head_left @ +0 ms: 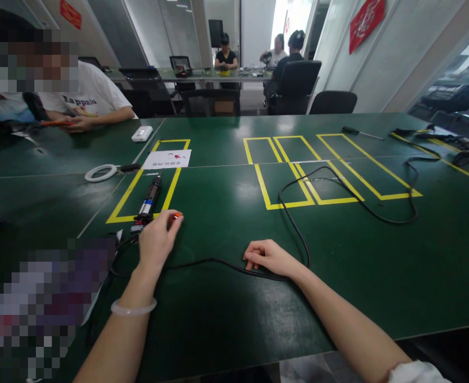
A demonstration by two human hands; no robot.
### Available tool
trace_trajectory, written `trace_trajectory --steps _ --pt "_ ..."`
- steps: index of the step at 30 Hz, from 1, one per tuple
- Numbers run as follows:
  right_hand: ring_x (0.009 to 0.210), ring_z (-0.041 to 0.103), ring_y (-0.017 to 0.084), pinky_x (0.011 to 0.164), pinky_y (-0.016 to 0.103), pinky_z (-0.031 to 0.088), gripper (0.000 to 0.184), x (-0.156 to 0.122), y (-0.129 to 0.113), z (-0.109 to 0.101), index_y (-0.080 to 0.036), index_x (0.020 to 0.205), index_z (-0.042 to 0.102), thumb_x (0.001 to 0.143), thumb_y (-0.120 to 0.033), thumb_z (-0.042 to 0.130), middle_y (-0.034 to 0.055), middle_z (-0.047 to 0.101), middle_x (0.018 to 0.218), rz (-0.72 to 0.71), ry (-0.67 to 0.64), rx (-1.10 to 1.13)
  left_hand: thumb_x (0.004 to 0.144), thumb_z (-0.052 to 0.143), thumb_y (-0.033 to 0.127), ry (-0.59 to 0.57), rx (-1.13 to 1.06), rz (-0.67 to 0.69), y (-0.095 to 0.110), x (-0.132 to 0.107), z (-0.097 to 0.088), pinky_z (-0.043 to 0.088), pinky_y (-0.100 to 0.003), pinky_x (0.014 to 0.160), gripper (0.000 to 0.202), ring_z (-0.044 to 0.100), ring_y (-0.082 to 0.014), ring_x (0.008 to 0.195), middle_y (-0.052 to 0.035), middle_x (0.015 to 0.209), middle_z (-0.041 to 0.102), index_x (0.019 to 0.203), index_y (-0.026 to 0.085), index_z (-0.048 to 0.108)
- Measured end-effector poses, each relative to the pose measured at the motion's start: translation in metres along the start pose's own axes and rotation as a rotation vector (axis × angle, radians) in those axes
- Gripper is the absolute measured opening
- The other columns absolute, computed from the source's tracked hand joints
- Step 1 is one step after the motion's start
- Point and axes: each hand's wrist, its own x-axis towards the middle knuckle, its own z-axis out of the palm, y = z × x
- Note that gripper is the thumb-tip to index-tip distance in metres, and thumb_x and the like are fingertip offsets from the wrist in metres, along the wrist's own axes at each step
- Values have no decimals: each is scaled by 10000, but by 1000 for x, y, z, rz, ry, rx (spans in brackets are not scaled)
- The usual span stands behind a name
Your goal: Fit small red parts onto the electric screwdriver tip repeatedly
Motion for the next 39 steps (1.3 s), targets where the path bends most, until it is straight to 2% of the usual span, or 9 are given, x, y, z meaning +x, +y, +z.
trace_trajectory --steps 3,7,12,20,24,28,33,36,39 --pt "594 603 123 597 246 475 271 2 1 1 -160 903 636 901 -427 590 35 719 713 -12 54 77 929 491 424 -119 -255 296 45 -17 17 489 -280 800 308 633 -174 871 -53 991 682 1040 194 664" --pt "591 595 107 562 228 456 327 7 1 3 -162 1018 596 879 -458 615 15 693 740 -29 184 235 939 509 378 -184 -312 478 83 -39 41 501 -249 778 271 633 -142 872 -40 966 666 1079 233 691" --pt "586 603 104 552 229 463 347 14 7 12 -153 910 590 799 -456 715 15 685 727 -19 221 415 956 483 302 -142 -330 571 89 -48 53 525 -248 775 298 618 -129 867 -47 963 612 1176 238 673" --pt "570 582 92 562 229 470 347 16 10 14 -157 858 608 713 -406 802 -20 644 678 -12 243 434 965 457 293 -272 -425 613 92 -50 52 521 -273 830 366 599 -143 950 -60 1046 589 1306 262 587" --pt "568 573 83 535 220 470 355 15 10 12 -163 888 616 713 -412 798 -13 642 732 0 260 419 930 500 428 -242 -218 482 68 -29 34 472 -348 954 472 563 -211 1116 -81 1208 578 1377 278 511" --pt "585 572 85 538 222 482 357 15 8 12 -171 924 622 708 -393 801 -5 638 779 -6 264 387 900 489 484 9 218 34 10 6 8 387 -514 1020 621 447 -382 1274 -196 1421 431 1438 182 413" --pt "607 571 90 556 229 484 322 14 8 12 -175 958 625 735 -357 771 0 625 799 -18 246 350 867 481 519 -171 390 -328 -56 32 -4 422 -567 917 743 501 -475 1195 -315 1369 434 1469 121 303" --pt "643 583 99 567 227 482 303 13 8 10 -181 980 621 754 -337 747 5 624 816 -28 243 333 896 437 418 -273 373 -394 -69 38 -4 463 -535 840 674 553 -446 1132 -265 1354 462 1497 191 232" --pt "616 570 90 547 222 468 301 14 7 10 -192 985 609 763 -349 739 -1 623 827 -37 247 321 889 451 357 -270 377 -357 -65 38 -1 477 -497 845 659 555 -401 1127 -206 1298 503 1499 217 244"
